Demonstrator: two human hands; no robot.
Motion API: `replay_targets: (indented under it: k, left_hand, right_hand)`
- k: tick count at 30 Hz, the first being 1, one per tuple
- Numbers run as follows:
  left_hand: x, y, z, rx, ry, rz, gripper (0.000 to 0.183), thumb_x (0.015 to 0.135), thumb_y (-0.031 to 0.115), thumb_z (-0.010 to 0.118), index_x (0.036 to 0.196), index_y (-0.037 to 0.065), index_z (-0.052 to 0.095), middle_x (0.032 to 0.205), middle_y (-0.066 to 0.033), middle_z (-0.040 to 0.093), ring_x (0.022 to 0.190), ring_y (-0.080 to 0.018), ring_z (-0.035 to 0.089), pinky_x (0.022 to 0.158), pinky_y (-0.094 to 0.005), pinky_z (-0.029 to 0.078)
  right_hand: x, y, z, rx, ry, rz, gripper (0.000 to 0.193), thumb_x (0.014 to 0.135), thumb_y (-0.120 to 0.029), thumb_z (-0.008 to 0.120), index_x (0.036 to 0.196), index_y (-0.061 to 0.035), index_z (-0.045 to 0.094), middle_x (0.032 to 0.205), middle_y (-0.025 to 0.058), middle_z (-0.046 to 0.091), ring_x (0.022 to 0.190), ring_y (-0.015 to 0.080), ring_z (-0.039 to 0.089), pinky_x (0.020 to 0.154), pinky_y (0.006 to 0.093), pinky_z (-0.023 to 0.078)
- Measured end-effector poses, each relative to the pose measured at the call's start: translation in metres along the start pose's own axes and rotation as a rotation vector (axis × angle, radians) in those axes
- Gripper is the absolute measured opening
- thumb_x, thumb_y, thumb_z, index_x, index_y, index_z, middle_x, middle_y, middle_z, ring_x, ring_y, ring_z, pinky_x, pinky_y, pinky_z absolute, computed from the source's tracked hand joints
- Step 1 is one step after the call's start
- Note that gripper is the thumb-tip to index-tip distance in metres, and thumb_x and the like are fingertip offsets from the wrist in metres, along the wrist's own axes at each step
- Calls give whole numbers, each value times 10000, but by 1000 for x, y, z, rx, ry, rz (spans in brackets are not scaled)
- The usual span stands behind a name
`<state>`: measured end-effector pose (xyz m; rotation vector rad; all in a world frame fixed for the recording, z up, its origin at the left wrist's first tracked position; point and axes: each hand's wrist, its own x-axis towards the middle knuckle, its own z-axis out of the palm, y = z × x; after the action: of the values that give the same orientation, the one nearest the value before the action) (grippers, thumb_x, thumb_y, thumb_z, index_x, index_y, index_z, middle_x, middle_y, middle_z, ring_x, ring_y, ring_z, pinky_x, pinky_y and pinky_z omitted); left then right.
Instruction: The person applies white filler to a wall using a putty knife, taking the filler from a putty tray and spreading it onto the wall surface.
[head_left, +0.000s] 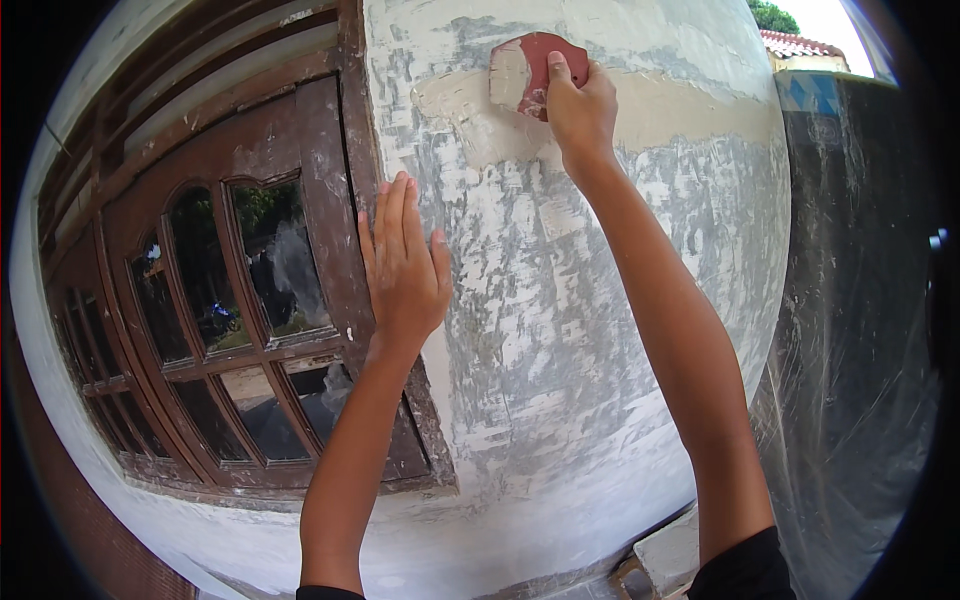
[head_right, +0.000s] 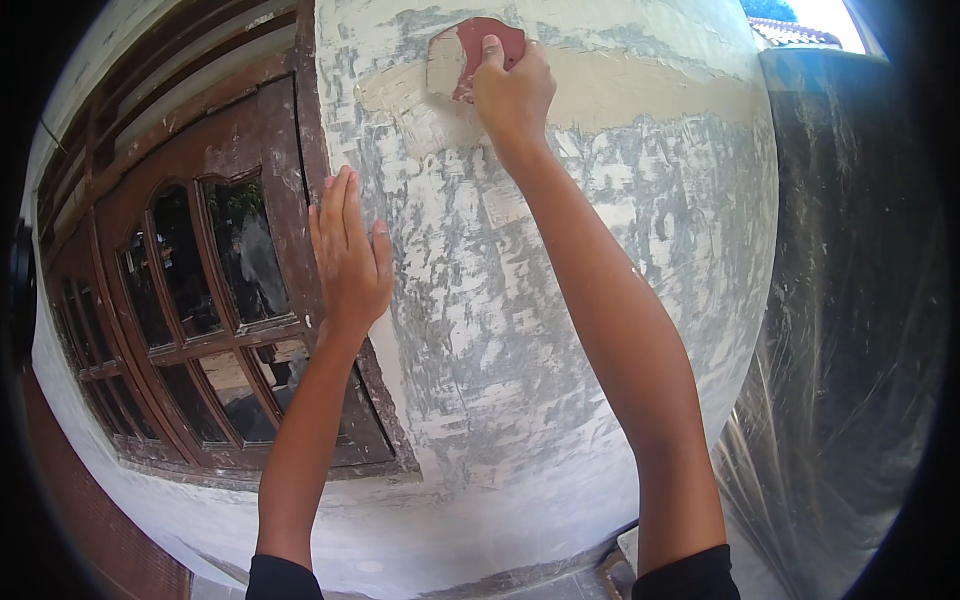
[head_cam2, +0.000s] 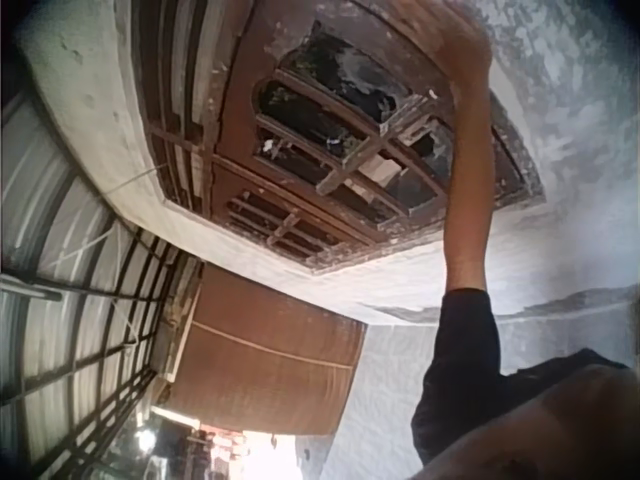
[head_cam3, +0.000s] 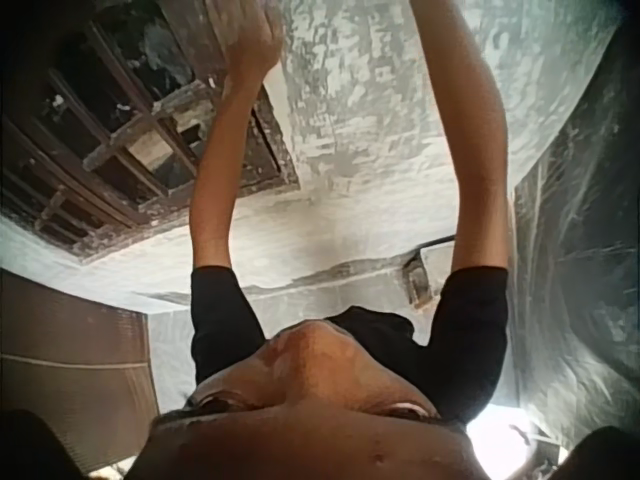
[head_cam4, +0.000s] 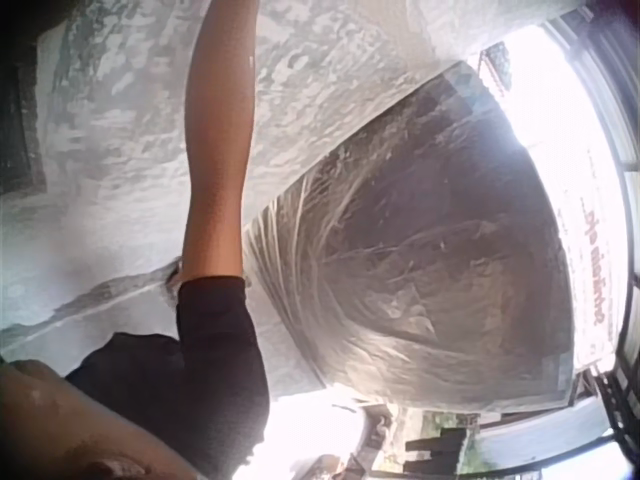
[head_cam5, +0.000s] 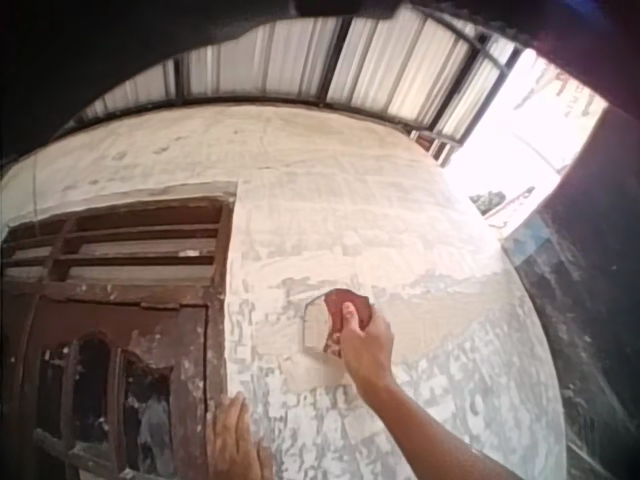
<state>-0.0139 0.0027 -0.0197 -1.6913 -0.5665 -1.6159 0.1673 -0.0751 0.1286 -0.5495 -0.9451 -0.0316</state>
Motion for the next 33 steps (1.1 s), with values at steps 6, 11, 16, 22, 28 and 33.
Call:
replay_targets:
  k: [6,11,16,22,28,33]
  left_hand:
    - [1,6,-1,10,-13,1,571,1015,168,476,1543,17,322,1588,-137,362,1505,-319,285,1222,-546,182]
    - [-1,1,0,15,-14,-4,565,1019,174,469,1543,22,323,1592,-136,357,1507,-317,281,1222,-545,180]
    - [0,3,1,2,-9,-8,557,1020,169,461,1540,22,329,1594,-135,354,1507,-314,282,1226,-542,172]
    - [0,0,-1,20,-12,-20,559,1022,182,457,1541,20,328,1596,-134,351,1509,-311,278,1226,-540,172]
    - [-1,1,0,36,-28,-21,560,1024,187,456,1543,22,326,1596,-132,352,1511,-307,274,1229,-533,167]
    - [0,0,1,9,-11,-13,563,1023,182,452,1548,26,321,1597,-130,352,1512,-304,271,1229,-537,164]
  right_hand:
    - [20,22,-4,-243,-9,-122,365,964,-265,642,1098,74,614,987,252,711,973,403,690,882,462,521]
    - [-18,16,3,-420,-207,-439,351,971,-272,647,1069,64,637,956,242,715,888,348,724,821,423,549]
    - [-1,20,-15,-163,1,-48,369,978,-280,643,1089,72,641,944,230,715,924,366,701,844,438,524]
    - [-14,27,-14,-366,-89,-194,355,980,-284,646,1079,57,650,929,215,714,882,341,699,812,412,524]
    - [-32,28,-9,-395,-154,-335,339,965,-270,655,1053,58,651,924,218,709,881,361,693,848,442,518]
    - [-13,19,-17,-5,34,-67,370,960,-276,655,1087,71,647,951,255,707,945,413,684,891,449,510]
